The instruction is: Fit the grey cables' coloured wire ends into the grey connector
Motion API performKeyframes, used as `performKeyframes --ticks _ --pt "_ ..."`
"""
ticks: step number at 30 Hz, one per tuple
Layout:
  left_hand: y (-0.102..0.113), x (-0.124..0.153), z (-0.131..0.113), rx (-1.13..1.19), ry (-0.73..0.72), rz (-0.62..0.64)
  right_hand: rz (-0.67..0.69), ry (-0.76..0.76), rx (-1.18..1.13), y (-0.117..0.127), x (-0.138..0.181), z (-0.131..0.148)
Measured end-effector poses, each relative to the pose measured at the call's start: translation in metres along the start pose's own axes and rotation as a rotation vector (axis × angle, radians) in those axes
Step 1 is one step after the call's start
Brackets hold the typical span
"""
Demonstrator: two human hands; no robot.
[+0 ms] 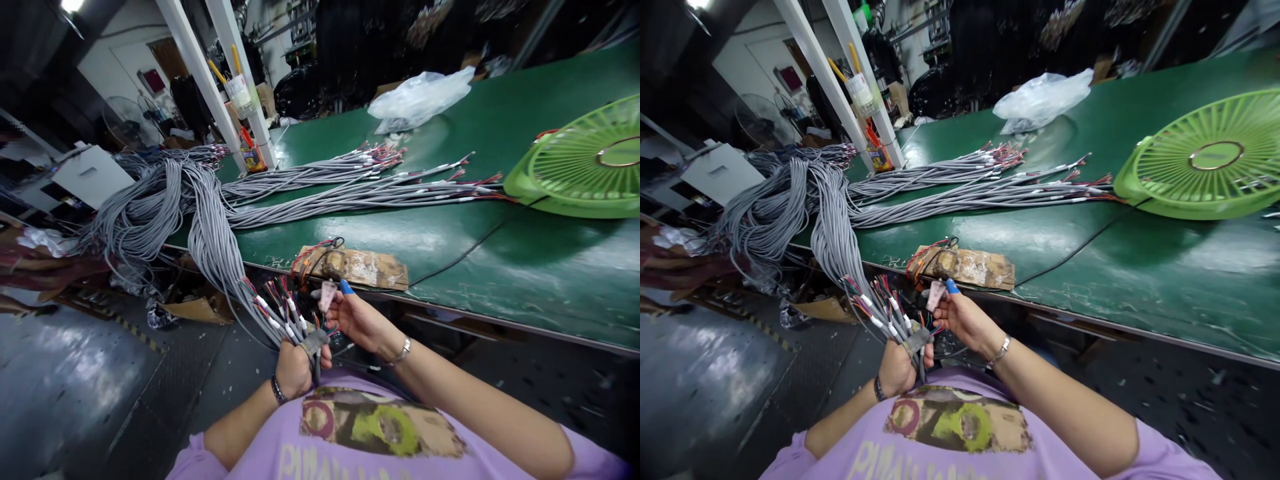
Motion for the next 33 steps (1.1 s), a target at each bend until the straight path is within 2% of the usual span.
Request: performKeyframes --ticks 7,14,21,28,33 --pt "0.003 -0.004 -0.001 0.08 -0.011 -0.029 0.024 0.113 0.093 -0.005 0.001 0.011" --pt "0.0 -0.008 -0.004 0.114 -0.012 -0.056 0.015 0.094 0.022 -0.003 -0.005 0.005" --pt "-0.001 -0.016 0.002 0.075 0.0 -0.066 -0.05 0.143 0.01 -0.003 -0.009 0.006" --pt "0.005 -0.009 0.001 0.036 -0.027 -0.06 0.01 0.007 0.025 0.002 0.003 -0.001" --pt "0.012 -0.005 0.004 -0.004 -0.082 -0.068 0.188 -0.015 0.303 -0.006 0.026 -0.006"
Point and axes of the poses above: each hand's wrist, its own x-axis away from the middle knuckle, its own y-axis out of the back of the hand, z = x × y, the point moved 8 cm from there along -x, towards the middle knuckle, and after that the axes turned 13 degrees about y, right-handed, at the moved point
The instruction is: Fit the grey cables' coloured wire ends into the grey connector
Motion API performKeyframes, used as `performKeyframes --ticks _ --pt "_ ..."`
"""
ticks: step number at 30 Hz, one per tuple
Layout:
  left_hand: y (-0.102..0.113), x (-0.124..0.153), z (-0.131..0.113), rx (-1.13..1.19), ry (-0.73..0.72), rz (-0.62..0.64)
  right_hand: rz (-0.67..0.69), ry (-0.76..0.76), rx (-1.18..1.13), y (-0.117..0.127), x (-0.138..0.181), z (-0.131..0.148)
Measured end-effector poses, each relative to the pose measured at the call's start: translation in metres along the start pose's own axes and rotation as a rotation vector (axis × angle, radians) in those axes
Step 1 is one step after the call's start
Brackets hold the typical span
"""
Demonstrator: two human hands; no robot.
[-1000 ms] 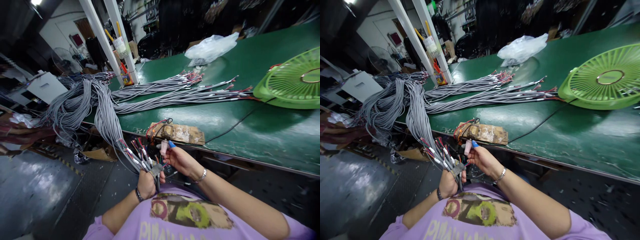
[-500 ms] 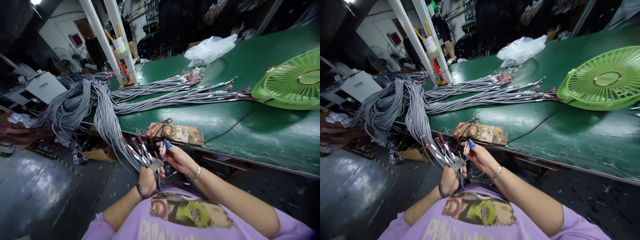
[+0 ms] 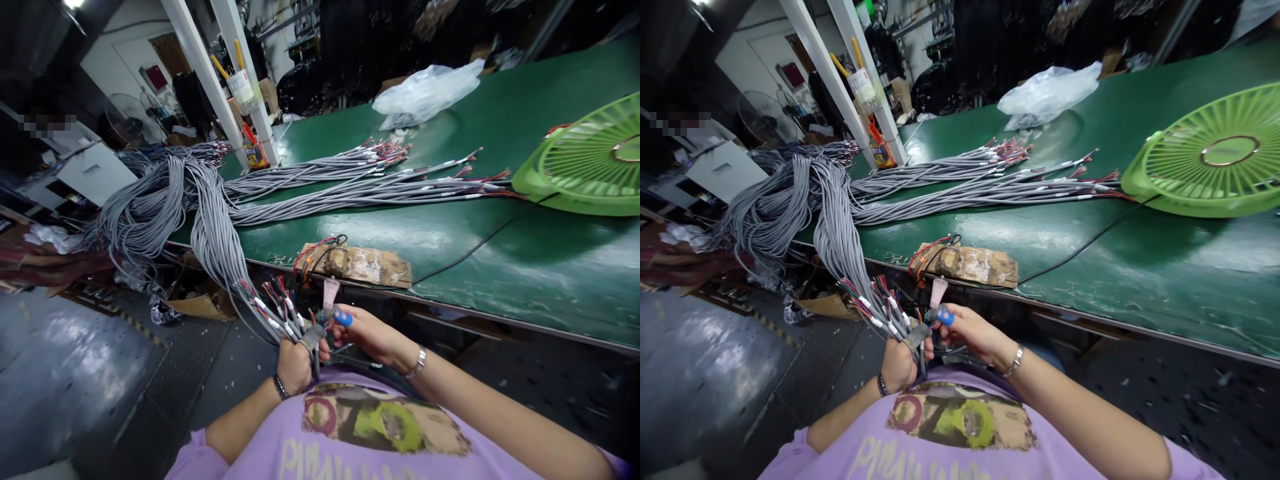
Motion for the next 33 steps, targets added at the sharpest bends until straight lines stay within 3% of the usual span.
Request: performKeyframes --ticks 4,9,16,23,33 --pt "-0.001 0.0 0.003 -0.099 -0.029 0.021 0.091 0.097 0.101 -0.018 0.008 0.006" --pt "-0.01 0.004 0.005 -0.296 0.044 0.147 0.132 0.12 0.165 -0.023 0.008 0.008" --pt "0.001 0.0 0.004 -0.142 0.013 0.073 0.185 0.097 0.137 -0.027 0.008 0.01" --pt "0.003 -0.001 0.005 -0.091 0.009 0.047 0.052 0.117 0.205 -0.013 0.003 0.006" --pt "0.005 -0.004 0.001 0.045 -0.005 -0.005 -0.024 0.103 0.136 -0.012 0.003 0.002"
Point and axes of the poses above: each hand's wrist, its own x-axis away from the middle knuckle, its own y-axis out of the back of the hand, z = x × y, the point moved 8 cm from there along -x, towards the middle knuckle, and after that the axes turned 13 degrees about y, right-handed, at the moved point
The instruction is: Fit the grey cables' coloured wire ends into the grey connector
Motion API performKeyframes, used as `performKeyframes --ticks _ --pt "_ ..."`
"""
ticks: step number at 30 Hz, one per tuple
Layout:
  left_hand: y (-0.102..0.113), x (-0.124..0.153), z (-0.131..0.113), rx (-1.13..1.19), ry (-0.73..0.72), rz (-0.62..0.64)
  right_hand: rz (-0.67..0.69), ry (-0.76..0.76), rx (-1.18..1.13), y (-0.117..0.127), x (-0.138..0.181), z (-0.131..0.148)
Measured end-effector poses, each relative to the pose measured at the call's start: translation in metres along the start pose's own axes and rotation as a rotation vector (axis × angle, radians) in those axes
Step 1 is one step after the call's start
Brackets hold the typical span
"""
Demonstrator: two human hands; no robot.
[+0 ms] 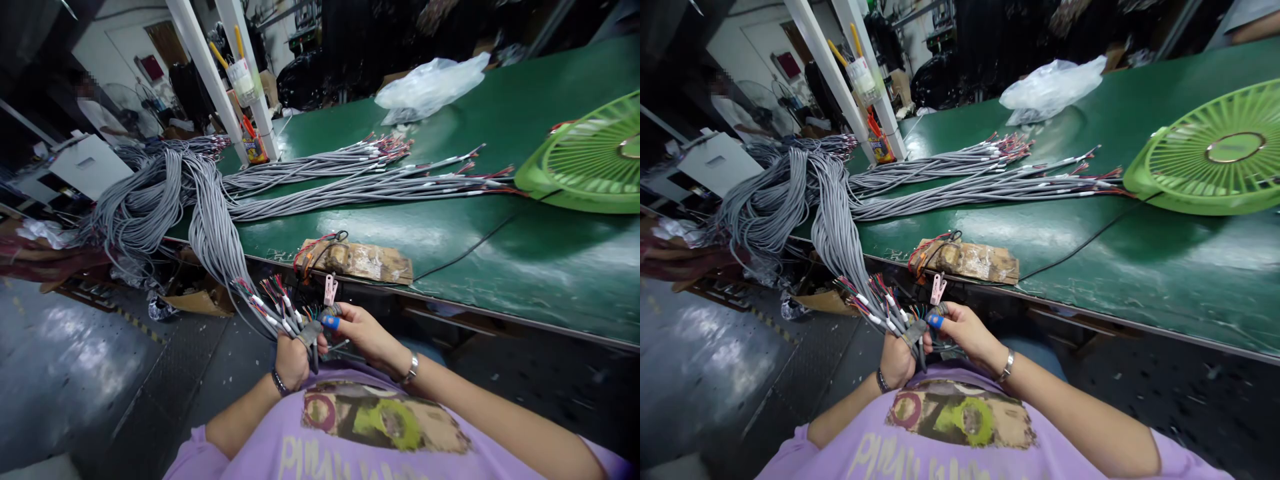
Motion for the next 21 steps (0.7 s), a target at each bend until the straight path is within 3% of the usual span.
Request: performKeyframes --ticks 3,8,11,14,18,21 --pt "0.001 0.0 -0.003 0.017 0.014 -0.011 -0.028 0.001 -0.046 0.008 -0.002 -0.004" --pt "-0.004 0.002 -0.012 0.059 0.018 0.0 -0.224 -0.052 -0.197 0.036 -0.009 -0.011" --pt "-0.011 0.003 -0.014 0.08 0.037 0.032 -0.202 -0.064 -0.177 0.037 -0.018 -0.006" --pt "-0.02 0.001 -0.014 0.061 0.04 0.08 -0.138 0.041 -0.046 0.031 -0.027 0.009" --pt "-0.024 -0.003 -0.013 0.042 0.033 0.093 -0.265 0.202 0.164 0.04 -0.03 0.023" --pt "-0.025 -0.004 -0.012 0.022 0.035 0.09 -0.245 0.168 0.028 0.037 -0.033 0.014"
Point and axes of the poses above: each hand's wrist, its own x-axis away from the middle knuckle, its own y-axis out of the back of the hand, z = x × y, the point moved 8 cm from there along -x, towards the middle knuckle, and after that the axes turned 13 degrees about y, right-handed, at the moved point
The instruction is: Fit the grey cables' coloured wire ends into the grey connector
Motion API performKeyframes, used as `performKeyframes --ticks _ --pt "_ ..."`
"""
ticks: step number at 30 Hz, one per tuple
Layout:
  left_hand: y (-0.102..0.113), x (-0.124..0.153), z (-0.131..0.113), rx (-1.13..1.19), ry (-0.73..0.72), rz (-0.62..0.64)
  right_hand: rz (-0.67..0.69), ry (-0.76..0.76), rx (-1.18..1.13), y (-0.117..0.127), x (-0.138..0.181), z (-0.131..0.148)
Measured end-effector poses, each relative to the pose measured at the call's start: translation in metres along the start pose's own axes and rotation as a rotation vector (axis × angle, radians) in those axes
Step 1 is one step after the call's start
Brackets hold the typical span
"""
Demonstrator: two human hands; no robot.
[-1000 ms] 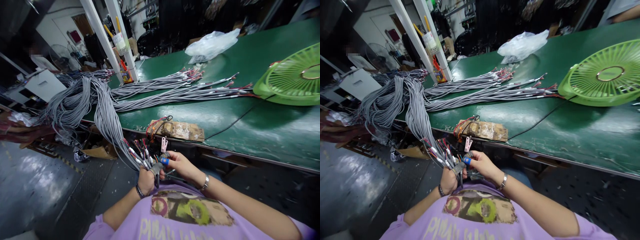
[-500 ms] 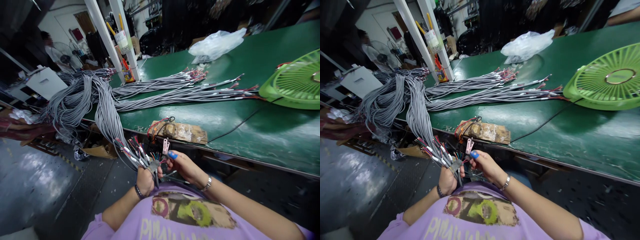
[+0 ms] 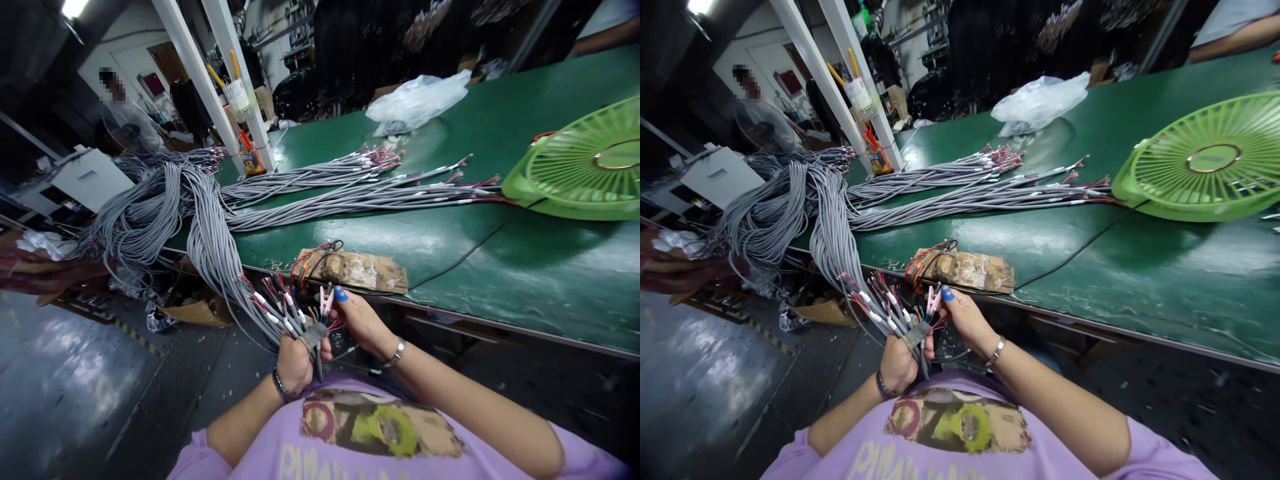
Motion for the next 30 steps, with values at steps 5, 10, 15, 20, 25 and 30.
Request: performKeyframes --ticks 5,10,15,20,25,30 --pt "0.0 -0.002 0.002 -0.044 -0.014 -0.009 0.005 -0.188 -0.37 -0.014 -0.001 -0.017" --pt "0.002 -0.004 0.006 -0.037 -0.002 -0.015 -0.064 -0.163 -0.436 -0.014 -0.003 -0.014" --pt "0.001 0.0 0.005 -0.003 0.003 -0.007 -0.082 -0.18 -0.437 -0.013 -0.001 -0.016" --pt "0.001 0.001 0.003 0.003 0.001 -0.025 -0.087 -0.193 -0.444 -0.013 0.0 -0.016" --pt "0.003 -0.001 0.005 -0.015 0.007 -0.038 -0.099 -0.181 -0.445 -0.013 -0.001 -0.015" --pt "0.004 -0.001 0.007 -0.042 0.009 -0.039 -0.077 -0.199 -0.45 -0.013 0.001 -0.019"
Point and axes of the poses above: each hand's wrist, its own x-axis away from the middle knuckle, its own y-axis out of the back of the hand, z = x × y, the point moved 8 cm from there along -x, towards the middle knuckle, and after that the axes turned 13 degrees about y, right-handed, at the moved point
